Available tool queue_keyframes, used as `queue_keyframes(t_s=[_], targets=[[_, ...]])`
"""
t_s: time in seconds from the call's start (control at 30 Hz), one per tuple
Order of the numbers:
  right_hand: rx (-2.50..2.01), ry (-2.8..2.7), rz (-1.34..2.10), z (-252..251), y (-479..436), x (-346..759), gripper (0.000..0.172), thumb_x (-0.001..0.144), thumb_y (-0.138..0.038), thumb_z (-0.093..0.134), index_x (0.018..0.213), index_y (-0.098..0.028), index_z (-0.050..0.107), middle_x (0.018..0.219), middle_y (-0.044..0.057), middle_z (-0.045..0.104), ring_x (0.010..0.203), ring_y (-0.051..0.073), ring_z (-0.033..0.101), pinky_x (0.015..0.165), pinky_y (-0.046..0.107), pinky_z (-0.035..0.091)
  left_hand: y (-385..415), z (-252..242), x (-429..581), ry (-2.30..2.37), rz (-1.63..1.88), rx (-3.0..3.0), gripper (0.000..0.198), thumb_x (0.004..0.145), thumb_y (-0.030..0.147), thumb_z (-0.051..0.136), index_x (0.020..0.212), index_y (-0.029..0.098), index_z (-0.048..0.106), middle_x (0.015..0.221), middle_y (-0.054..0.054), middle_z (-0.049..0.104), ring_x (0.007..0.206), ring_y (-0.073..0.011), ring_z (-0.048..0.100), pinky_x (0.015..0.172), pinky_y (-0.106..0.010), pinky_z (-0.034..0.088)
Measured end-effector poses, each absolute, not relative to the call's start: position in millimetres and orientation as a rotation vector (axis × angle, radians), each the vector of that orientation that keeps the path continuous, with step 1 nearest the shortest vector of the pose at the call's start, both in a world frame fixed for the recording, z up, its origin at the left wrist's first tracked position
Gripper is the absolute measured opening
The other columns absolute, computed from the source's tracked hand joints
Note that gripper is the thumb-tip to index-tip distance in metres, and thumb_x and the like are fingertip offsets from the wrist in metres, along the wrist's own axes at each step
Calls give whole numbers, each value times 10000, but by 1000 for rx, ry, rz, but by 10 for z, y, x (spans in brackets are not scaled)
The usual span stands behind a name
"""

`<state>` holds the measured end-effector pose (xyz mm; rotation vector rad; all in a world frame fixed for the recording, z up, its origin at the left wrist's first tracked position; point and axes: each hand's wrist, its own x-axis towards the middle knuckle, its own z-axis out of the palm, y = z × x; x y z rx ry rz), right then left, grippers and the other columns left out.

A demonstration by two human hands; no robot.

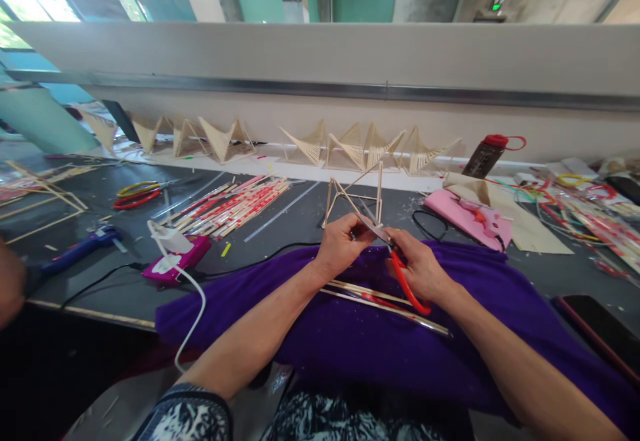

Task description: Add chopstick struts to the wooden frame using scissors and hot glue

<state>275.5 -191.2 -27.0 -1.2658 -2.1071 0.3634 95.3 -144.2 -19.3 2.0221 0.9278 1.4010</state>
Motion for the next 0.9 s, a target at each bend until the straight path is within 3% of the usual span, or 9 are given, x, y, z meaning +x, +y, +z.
queue_keyframes(t_s=[0.23, 0.9], targets=[[-1274, -2160, 312, -252, -1897, 2753, 554, 764, -364, 610, 1253, -209, 401, 975, 53, 532, 863, 212, 510, 748, 350, 433, -1453, -144, 914, 848, 1356, 2076, 86, 797, 208, 608, 846, 166, 665, 781, -24, 676, 707, -126, 618, 641, -223, 484], [-1201, -2215, 244, -229, -1884, 2791, 597, 741, -386, 629, 1241, -172, 385, 1090, 97, 525, 949, 236, 495, 832, 406, 419, -1463, -116, 890, 789, 1349, 2218, 104, 831, 177, 566, 846, 173, 669, 774, -21, 678, 694, -118, 623, 655, -207, 470]])
